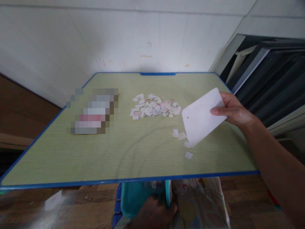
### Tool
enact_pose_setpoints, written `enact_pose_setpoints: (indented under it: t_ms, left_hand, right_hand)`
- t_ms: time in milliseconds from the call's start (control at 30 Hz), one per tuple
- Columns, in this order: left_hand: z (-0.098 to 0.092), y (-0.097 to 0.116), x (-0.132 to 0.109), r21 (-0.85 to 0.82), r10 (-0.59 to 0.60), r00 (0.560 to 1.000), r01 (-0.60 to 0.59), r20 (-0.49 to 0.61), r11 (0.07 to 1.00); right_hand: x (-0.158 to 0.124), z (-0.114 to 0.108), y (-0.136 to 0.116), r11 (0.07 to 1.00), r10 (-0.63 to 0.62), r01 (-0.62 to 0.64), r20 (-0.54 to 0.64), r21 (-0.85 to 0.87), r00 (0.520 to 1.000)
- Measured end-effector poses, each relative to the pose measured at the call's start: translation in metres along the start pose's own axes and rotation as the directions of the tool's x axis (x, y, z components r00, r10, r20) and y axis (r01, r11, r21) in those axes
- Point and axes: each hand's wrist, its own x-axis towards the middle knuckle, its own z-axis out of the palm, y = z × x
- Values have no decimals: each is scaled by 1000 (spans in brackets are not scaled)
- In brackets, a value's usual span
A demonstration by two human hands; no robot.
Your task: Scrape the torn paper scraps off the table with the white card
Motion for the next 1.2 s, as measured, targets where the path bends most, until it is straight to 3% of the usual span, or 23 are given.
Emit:
enact_pose_setpoints:
  t_ms: [167, 333, 533, 733, 900, 1100, 1200]
  left_hand:
    - [-3, 0, 2, -2, 1, 1000, -1, -2, 1000]
    - [0, 1, 1, -17, 5, 1000, -5, 11, 1000]
    - [3, 1, -1, 8, 2, 999, -2, -35, 1000]
    - [5, 0, 0, 12, 4, 996, -2, -92, 1000]
    - [6, 1, -1, 9, -5, 996, 6, -89, 1000]
    - [7, 1, -1, 14, 10, 992, -9, -123, 1000]
    - [9, 1, -1, 12, 8, 994, -6, -112, 1000]
  right_hand:
    - [4, 6, 3, 991, 128, -119, 197, -57, 972]
    - [6, 4, 5, 998, 70, -70, 56, -11, 996]
    - [6, 1, 6, 988, 155, -148, 180, -54, 971]
    - [9, 5, 8, 997, 72, -72, -10, 3, 997]
    - [9, 3, 9, 992, 127, -126, 85, -10, 988]
    - [9, 9, 7, 997, 41, -39, -32, 62, 999]
    - [10, 10, 8, 998, 55, -55, -21, 20, 998]
